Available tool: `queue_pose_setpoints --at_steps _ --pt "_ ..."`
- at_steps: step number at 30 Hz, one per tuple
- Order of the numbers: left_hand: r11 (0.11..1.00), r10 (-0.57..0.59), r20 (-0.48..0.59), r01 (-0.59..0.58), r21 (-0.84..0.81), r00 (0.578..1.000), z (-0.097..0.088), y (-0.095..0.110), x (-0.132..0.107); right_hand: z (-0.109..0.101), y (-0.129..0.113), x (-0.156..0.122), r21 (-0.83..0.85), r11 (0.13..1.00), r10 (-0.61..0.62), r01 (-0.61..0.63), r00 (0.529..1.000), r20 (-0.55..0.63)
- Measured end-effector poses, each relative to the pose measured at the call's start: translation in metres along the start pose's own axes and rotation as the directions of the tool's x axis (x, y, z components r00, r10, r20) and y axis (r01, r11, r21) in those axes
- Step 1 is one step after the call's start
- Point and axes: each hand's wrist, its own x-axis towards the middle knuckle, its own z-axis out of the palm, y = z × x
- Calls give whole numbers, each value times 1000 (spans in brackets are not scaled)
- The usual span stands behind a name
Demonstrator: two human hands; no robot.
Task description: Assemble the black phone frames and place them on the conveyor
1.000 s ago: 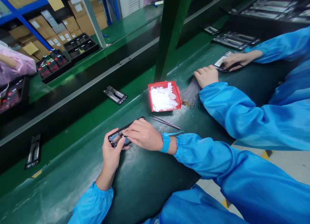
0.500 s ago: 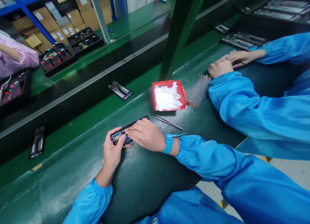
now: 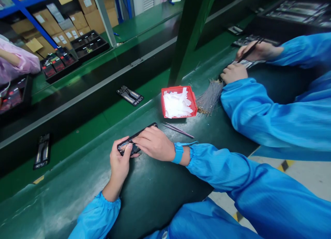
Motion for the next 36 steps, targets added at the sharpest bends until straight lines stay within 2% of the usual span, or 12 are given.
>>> queue_pose_setpoints --at_steps 4,6,9,13,18,22,29,32,36 --pt "999 26 -103 -23 30 994 -7 4 9 1 3 1 112 994 14 -11 999 -30" --pt "999 40 -145 -35 37 989 -13 4 17 2 8 2 181 978 118 -100 989 -92" --pt "998 44 -149 -37 45 988 -19 2 25 4 19 4 206 936 321 -286 933 -161" --pt "995 69 -126 -59 75 990 -21 -1 27 10 33 5 199 863 486 -464 870 -79" --pt "990 105 -98 -95 101 990 -19 1 23 14 38 5 311 814 523 -491 852 -24" --pt "974 155 -89 -137 181 984 -12 5 14 13 34 6 305 798 551 -519 834 -22" --pt "925 270 -93 -232 300 958 6 -1 -9 9 9 10 288 762 609 -580 793 -14" --pt "910 301 -94 -256 327 949 9 -8 -15 9 -2 10 296 740 633 -604 774 -4" --pt "902 311 -95 -262 344 946 10 -13 -16 9 -12 9 268 742 636 -614 772 9"
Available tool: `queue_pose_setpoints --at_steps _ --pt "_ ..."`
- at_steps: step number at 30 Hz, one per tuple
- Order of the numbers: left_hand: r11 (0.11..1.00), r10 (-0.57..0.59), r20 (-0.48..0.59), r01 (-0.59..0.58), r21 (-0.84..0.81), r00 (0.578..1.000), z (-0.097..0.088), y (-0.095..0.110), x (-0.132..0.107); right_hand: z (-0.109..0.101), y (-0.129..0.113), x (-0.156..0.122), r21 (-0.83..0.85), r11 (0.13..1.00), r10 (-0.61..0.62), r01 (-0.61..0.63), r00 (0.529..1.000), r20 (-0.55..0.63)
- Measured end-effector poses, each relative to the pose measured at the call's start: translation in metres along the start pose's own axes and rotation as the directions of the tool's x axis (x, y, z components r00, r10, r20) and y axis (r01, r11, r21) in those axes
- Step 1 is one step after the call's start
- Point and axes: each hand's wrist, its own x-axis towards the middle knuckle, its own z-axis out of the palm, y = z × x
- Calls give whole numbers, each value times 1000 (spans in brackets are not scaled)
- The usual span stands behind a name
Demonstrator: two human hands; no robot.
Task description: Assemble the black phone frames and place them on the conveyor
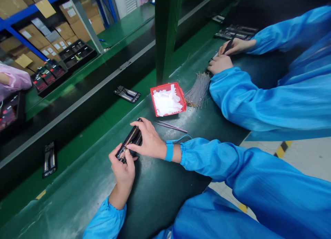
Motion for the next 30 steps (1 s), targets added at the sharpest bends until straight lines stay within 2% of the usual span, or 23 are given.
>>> queue_pose_setpoints --at_steps 4,6,9,11,13,14,18,20,22,24,26,28,30 --pt "998 5 -69 -1 67 998 -4 3 12 0 -1 -2 -34 999 6 -6 1000 13" --pt "998 -42 -87 46 49 995 -8 5 20 -3 2 -1 -58 998 -24 26 999 29" --pt "982 -171 53 175 -76 984 -14 3 30 -11 10 5 -132 971 -190 197 980 68" --pt "958 -227 175 252 -139 958 -16 0 32 -16 14 8 -174 923 -321 344 936 148" --pt "939 -250 244 296 -175 937 -17 -3 32 -18 16 11 -199 885 -375 422 897 234" --pt "931 -255 264 310 -192 930 -17 -4 33 -19 17 12 -210 880 -371 427 892 258" --pt "864 -252 316 360 -353 915 -18 -4 36 -18 18 13 -164 928 -292 335 926 241" --pt "814 -252 315 376 -442 915 -17 -6 37 -18 18 13 -36 974 -209 222 952 225" --pt "807 -255 279 363 -466 926 -15 -9 35 -17 17 11 134 988 -114 79 956 272" --pt "846 -247 217 319 -427 945 -11 -11 31 -14 16 9 291 956 -60 -48 934 352" --pt "885 -226 195 285 -367 954 -7 -11 25 -12 14 7 437 890 -66 -128 913 403" --pt "905 -200 242 274 -327 950 -3 -7 19 -9 12 5 518 841 -74 -156 915 396" --pt "911 -177 282 265 -317 943 -1 -2 13 -9 9 4 501 855 -69 -133 928 365"
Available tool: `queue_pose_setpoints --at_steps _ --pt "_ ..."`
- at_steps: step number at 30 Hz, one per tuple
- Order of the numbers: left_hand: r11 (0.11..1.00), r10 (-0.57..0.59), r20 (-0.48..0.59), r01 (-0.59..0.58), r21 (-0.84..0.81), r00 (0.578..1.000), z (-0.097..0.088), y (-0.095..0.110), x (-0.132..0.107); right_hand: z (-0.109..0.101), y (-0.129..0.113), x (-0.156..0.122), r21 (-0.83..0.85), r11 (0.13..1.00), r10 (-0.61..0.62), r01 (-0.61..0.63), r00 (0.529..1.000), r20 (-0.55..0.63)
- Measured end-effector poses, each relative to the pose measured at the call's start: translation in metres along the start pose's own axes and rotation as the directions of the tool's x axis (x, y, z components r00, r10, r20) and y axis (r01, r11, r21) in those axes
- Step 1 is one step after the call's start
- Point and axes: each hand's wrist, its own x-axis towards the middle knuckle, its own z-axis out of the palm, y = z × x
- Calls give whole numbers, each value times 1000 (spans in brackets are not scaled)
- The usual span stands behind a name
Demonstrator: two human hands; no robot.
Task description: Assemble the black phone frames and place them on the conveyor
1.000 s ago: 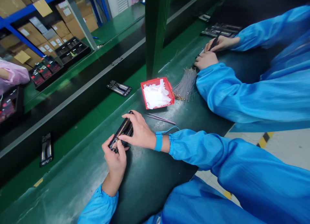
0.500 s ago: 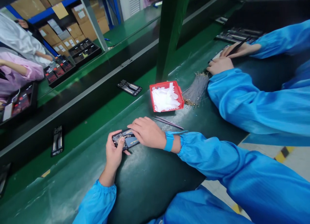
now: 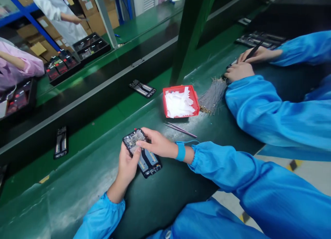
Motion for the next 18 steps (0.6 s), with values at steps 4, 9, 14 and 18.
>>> queue_pose_setpoints --at_steps 4,9,14,18 --pt "1000 25 -20 -25 13 999 4 5 -5 2 -3 -3 -77 997 -7 6 1000 -12" --pt "998 55 -108 -56 -5 993 1 0 -7 5 3 -2 409 910 -9 -63 985 173" --pt "999 42 -195 -37 28 980 2 1 -7 7 3 -3 489 866 0 -103 979 206" --pt "992 82 -199 -62 107 977 5 9 -6 10 0 -5 477 875 8 -87 986 165"
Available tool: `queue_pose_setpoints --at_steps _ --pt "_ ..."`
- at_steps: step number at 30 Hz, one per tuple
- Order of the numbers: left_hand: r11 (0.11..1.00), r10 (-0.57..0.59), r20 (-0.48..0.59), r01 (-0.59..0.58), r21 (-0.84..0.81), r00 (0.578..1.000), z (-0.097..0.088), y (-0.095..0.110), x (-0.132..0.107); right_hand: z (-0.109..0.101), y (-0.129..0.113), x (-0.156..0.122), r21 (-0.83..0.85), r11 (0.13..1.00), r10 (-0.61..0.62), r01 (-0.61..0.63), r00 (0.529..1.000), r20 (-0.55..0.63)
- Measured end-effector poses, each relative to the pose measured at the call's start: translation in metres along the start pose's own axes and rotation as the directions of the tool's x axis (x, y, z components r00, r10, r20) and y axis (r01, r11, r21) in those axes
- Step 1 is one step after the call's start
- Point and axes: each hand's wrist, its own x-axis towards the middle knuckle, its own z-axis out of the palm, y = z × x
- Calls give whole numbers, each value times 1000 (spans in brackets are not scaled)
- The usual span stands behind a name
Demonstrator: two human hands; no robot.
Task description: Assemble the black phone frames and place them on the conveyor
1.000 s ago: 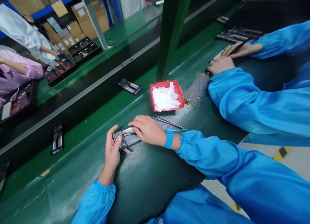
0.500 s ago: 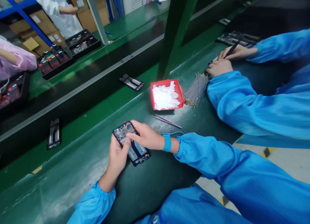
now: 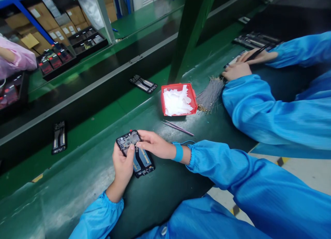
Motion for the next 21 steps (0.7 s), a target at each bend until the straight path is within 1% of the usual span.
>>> queue_pose_setpoints --at_steps 4,7,10,12,15,17,19,21 --pt "998 44 4 -45 39 999 2 7 -2 5 -2 -2 -17 1000 11 -12 997 -71" --pt "995 57 -17 -55 83 998 2 9 -4 8 -5 -5 -24 1000 9 -11 995 -95" --pt "990 72 -48 -66 127 996 2 8 -6 10 -6 -4 -43 999 -17 12 993 -115" --pt "992 59 -62 -51 118 996 3 5 -5 9 -3 0 -32 999 -18 14 993 -119" --pt "999 -34 -52 35 15 998 3 -2 0 6 5 6 24 999 29 -27 996 -87" --pt "991 -107 -54 102 -88 993 1 -6 6 3 9 7 2 999 47 -47 997 -60" --pt "972 -154 -86 135 -192 984 -2 -9 14 -1 11 4 -122 991 49 -53 998 -41" --pt "951 -182 -92 151 -269 979 -7 -10 23 -4 12 0 -309 948 69 -71 997 -17"
